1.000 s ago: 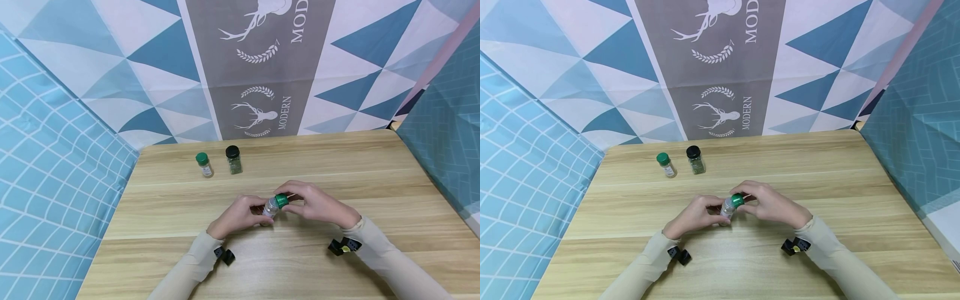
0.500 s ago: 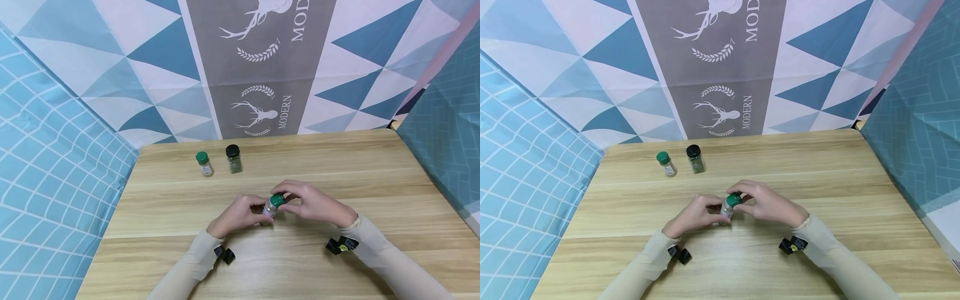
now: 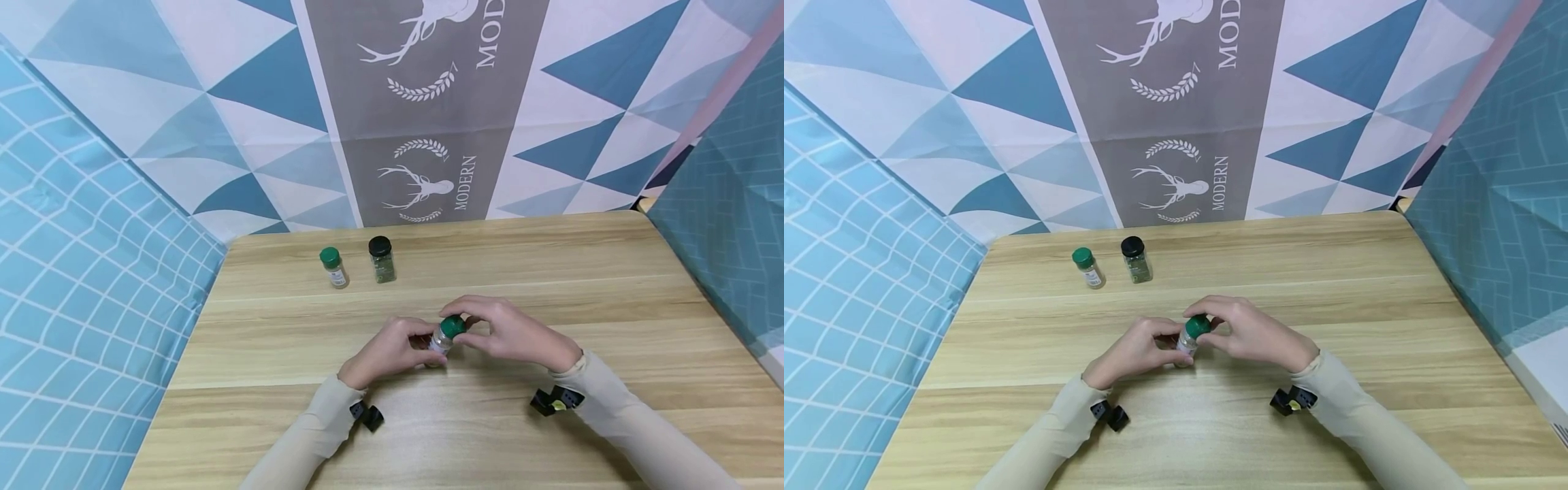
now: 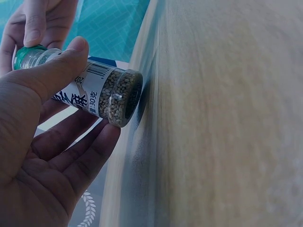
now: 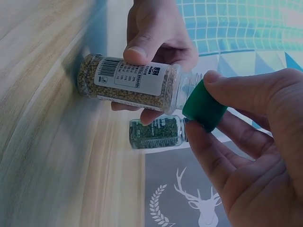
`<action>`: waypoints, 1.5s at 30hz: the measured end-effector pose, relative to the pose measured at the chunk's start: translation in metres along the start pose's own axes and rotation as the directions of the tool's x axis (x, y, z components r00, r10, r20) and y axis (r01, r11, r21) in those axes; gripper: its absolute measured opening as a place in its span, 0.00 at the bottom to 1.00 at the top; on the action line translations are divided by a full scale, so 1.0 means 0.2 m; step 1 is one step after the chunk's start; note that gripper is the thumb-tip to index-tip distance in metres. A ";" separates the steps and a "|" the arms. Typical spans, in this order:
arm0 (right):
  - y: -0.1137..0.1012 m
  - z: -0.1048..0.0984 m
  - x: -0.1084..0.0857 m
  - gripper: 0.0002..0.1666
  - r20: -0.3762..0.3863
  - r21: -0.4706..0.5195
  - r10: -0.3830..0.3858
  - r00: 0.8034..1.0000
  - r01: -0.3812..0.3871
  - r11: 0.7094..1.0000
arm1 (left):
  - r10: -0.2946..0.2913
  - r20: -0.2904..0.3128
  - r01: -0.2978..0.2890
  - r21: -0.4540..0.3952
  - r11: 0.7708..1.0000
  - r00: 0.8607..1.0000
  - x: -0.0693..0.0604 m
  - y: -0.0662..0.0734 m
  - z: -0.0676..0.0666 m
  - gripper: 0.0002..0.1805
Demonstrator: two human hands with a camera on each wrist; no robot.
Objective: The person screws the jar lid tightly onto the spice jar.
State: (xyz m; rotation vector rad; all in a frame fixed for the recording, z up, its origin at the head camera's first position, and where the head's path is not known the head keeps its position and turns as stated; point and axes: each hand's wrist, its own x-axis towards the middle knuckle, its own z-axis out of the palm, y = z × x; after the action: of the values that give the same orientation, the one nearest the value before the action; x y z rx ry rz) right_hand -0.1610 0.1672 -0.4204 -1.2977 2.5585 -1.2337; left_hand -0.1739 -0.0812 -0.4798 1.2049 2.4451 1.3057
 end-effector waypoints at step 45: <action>-0.01 0.02 0.00 0.31 0.038 -0.052 0.028 0.999 -0.026 0.998 | -0.012 -0.001 0.012 0.008 1.000 1.000 0.00 0.00 0.00 0.14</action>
State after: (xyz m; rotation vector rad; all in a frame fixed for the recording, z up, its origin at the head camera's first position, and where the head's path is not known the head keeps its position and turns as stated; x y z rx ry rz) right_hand -0.1591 0.1634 -0.4224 -1.2791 2.5883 -1.1334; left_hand -0.1738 -0.0813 -0.4801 1.1899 2.4570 1.2950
